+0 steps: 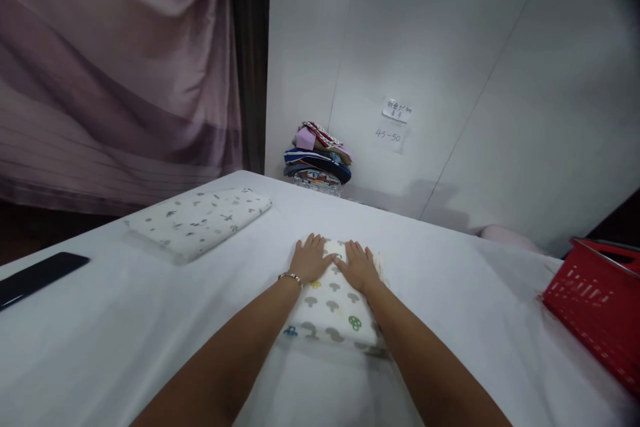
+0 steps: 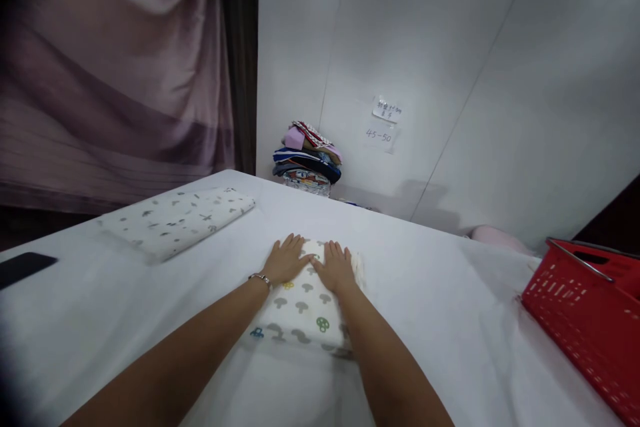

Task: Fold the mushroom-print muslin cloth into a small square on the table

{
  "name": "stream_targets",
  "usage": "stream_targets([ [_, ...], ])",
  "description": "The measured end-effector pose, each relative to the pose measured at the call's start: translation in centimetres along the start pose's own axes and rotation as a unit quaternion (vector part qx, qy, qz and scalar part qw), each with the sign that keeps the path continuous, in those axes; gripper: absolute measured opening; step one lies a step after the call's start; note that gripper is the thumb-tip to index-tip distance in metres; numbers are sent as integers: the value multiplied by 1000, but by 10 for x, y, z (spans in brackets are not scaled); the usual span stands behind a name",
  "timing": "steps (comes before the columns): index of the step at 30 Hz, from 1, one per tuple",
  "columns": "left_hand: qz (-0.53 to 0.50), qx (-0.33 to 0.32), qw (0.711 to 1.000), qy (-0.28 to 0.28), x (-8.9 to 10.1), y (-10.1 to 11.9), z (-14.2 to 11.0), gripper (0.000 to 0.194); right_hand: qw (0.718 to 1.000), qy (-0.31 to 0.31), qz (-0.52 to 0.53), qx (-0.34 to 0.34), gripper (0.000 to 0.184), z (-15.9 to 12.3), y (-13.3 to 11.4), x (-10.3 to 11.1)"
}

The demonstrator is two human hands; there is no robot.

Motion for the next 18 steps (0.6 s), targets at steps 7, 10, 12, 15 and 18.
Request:
stream_targets([
  [7, -89, 108, 990, 8, 30, -5, -17, 65, 1000, -29, 10, 4, 70, 5, -1, 17],
  [10, -130, 166, 977, 6, 45, -10, -51, 65, 999, -47, 14, -6, 67, 15, 13, 30],
  [12, -163, 188, 968, -16, 51, -9, -75, 61, 998, -56, 15, -23, 68, 22, 26, 35],
  [15, -209, 211, 954, -45, 55, -2, -97, 57, 997, -62, 14, -32, 67, 23, 42, 34],
  [18, -230, 186, 955, -30, 55, 2, -90, 52, 998, -43, 12, -42, 65, 15, 49, 27],
])
Point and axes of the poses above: each hand's wrist, its own z-axis towards the middle knuckle, its own x-axis out of the back of the hand, y = z × x, the point moved 2 cm from there along z, towards the middle knuckle, and after that the axes turned 15 degrees about -x, right-handed, at the moved point
